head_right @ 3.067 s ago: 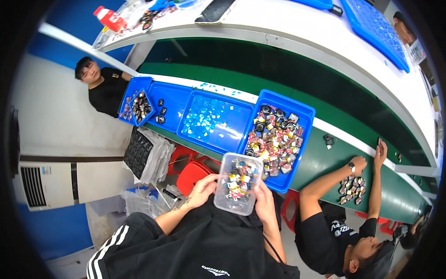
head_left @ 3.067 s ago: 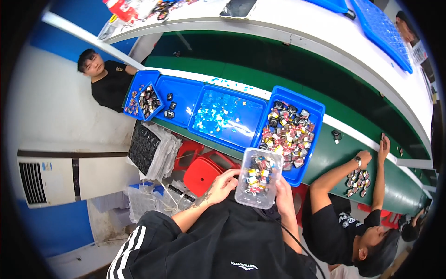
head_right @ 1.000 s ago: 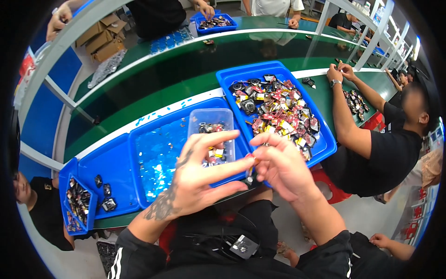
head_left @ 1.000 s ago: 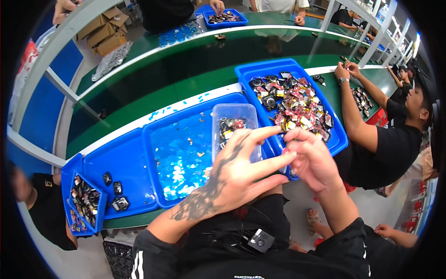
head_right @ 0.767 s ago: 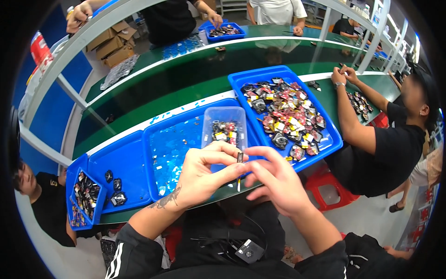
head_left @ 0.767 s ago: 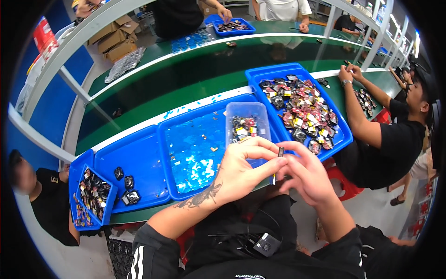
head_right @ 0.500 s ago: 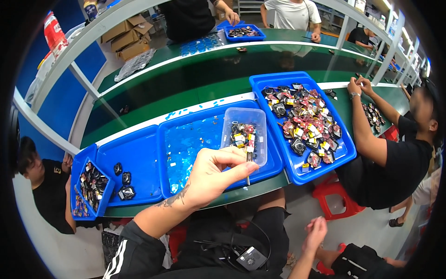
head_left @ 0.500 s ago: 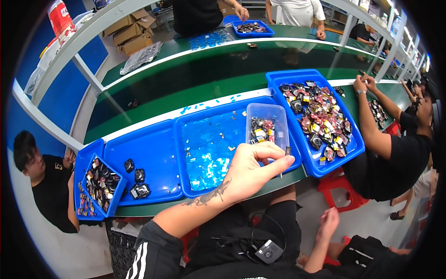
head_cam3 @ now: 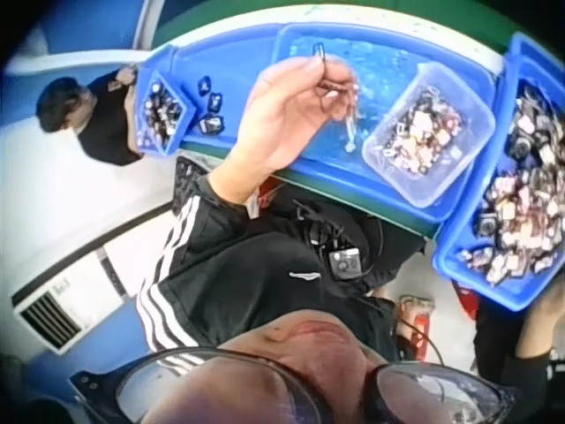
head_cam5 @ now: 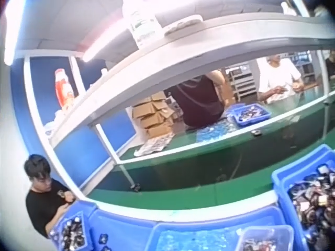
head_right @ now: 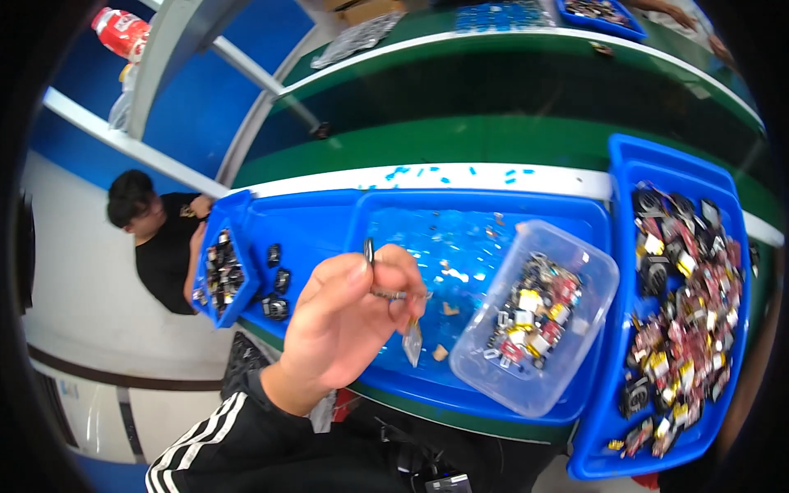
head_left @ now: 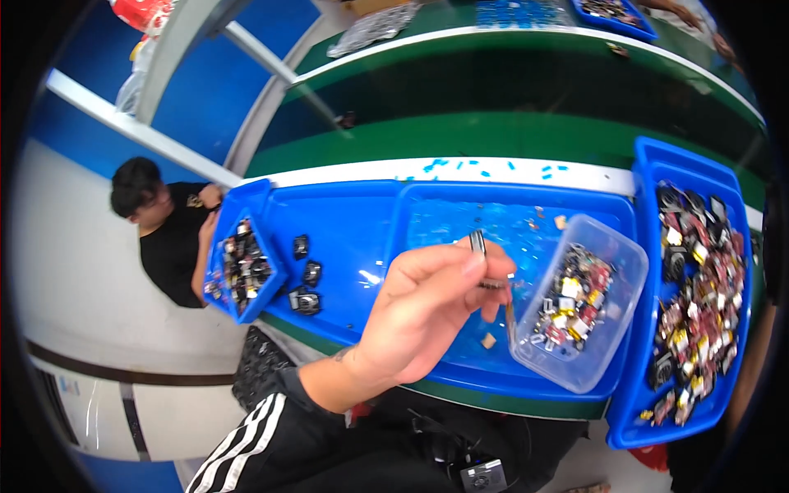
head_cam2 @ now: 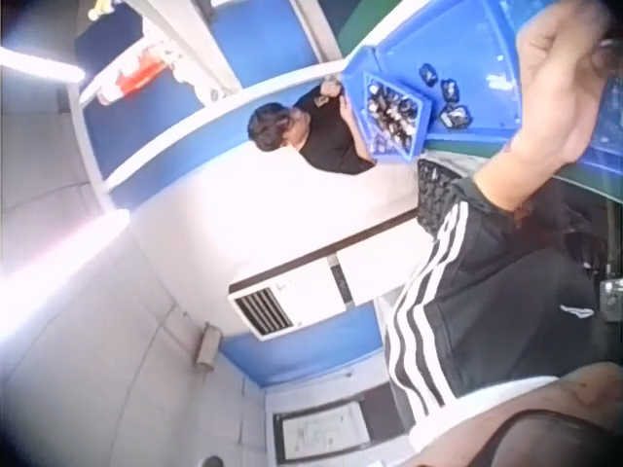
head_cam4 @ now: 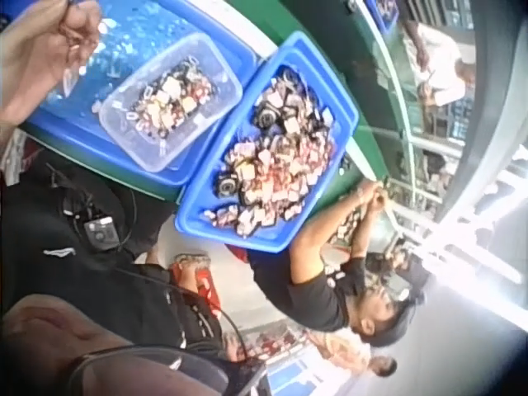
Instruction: Manually assembling small electronic components, such as fitting batteries into plastic device housings, at a factory workbench.
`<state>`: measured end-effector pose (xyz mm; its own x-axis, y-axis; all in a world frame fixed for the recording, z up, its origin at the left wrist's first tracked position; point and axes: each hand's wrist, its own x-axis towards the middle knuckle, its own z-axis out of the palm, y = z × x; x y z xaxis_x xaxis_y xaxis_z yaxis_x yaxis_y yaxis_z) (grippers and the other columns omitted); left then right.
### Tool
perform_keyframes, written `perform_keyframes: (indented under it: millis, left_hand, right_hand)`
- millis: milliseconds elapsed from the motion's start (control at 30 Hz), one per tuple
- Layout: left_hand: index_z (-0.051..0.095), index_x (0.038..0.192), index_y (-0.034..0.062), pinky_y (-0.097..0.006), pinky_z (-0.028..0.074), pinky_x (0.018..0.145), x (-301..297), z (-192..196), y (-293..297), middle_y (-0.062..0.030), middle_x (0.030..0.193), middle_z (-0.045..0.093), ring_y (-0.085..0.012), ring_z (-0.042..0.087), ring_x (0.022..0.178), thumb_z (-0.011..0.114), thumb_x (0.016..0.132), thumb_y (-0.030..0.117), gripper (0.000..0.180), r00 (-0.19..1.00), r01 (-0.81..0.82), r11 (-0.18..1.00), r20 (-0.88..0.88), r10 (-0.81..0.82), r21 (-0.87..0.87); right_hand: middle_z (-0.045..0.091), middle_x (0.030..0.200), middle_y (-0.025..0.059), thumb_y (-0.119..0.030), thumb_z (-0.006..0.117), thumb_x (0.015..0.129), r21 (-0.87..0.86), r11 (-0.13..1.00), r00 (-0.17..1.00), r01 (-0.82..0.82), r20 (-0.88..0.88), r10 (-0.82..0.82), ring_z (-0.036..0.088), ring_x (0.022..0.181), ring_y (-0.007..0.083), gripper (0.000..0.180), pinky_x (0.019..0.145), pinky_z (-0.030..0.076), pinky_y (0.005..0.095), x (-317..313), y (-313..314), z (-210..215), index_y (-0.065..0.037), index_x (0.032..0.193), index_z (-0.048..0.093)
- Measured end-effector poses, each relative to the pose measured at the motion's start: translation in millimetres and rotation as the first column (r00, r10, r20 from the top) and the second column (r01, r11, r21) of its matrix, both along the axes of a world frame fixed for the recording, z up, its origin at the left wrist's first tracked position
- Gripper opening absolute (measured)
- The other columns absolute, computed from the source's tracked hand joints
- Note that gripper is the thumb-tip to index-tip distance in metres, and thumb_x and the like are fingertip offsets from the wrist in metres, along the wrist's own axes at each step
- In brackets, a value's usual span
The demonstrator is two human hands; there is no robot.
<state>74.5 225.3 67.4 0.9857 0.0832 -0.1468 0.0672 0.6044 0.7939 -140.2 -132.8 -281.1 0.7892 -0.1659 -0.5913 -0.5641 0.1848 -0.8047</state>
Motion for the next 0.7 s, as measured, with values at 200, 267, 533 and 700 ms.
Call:
perform_keyframes:
  millis: [200, 267, 533, 700]
  left_hand:
    - [0.066, 0.096, 0.0003, -0.028, 0.051, 0.07, -14.1, 14.0, 5.5, -0.0056, 0.087, 0.062, -0.0148, 0.061, 0.079, 0.053, 0.098, 0.019, 0.023, 0.979, -0.201, 0.971, -0.062, 0.194, -0.129]
    - [0.066, 0.096, -0.0002, -0.029, 0.052, 0.069, -38.1, 8.2, 13.4, -0.0064, 0.086, 0.063, -0.0151, 0.062, 0.077, 0.053, 0.097, 0.018, 0.022, 0.98, -0.199, 0.978, -0.017, 0.199, -0.068]
    - [0.066, 0.077, 0.0009, -0.03, 0.049, 0.062, -139.5, -32.3, -17.4, -0.0064, 0.076, 0.064, -0.0177, 0.064, 0.071, 0.072, 0.08, 0.004, 0.008, 0.857, -0.451, 0.458, 0.515, -0.016, 0.766]
    - [0.067, 0.079, 0.0007, -0.032, 0.049, 0.061, -200.9, -49.0, -28.3, -0.0063, 0.077, 0.064, -0.0212, 0.063, 0.07, 0.073, 0.08, 0.009, 0.01, 0.883, -0.403, 0.446, 0.467, -0.038, 0.799]
  right_hand:
    - [0.06, 0.084, 0.0042, -0.024, 0.053, 0.097, -0.019, 0.997, 0.995, -0.079, -0.062, 0.078, 0.055, 0.072, 0.0102, 0.022, 0.064, 0.044, 0.0206, 71.7, 12.3, 25.5, -0.004, 0.092, 0.061]
    - [0.06, 0.083, 0.0038, -0.024, 0.054, 0.097, -0.046, 0.995, 0.996, -0.09, -0.015, 0.089, 0.054, 0.072, 0.0098, 0.022, 0.064, 0.044, 0.0203, 146.5, -59.4, -22.3, -0.004, 0.092, 0.061]
    - [0.058, 0.082, 0.0023, -0.024, 0.054, 0.097, -0.265, 0.951, 0.986, -0.159, 0.002, 0.165, 0.051, 0.071, 0.0083, 0.021, 0.065, 0.041, 0.0193, 47.0, -134.4, -10.2, -0.005, 0.092, 0.062]
    - [0.055, 0.082, 0.003, -0.019, 0.055, 0.096, -0.602, 0.773, 0.624, -0.2, 0.53, 0.575, 0.047, 0.07, 0.0084, 0.025, 0.063, 0.038, 0.0217, 63.2, 39.7, 236.1, 0.004, 0.1, 0.062]
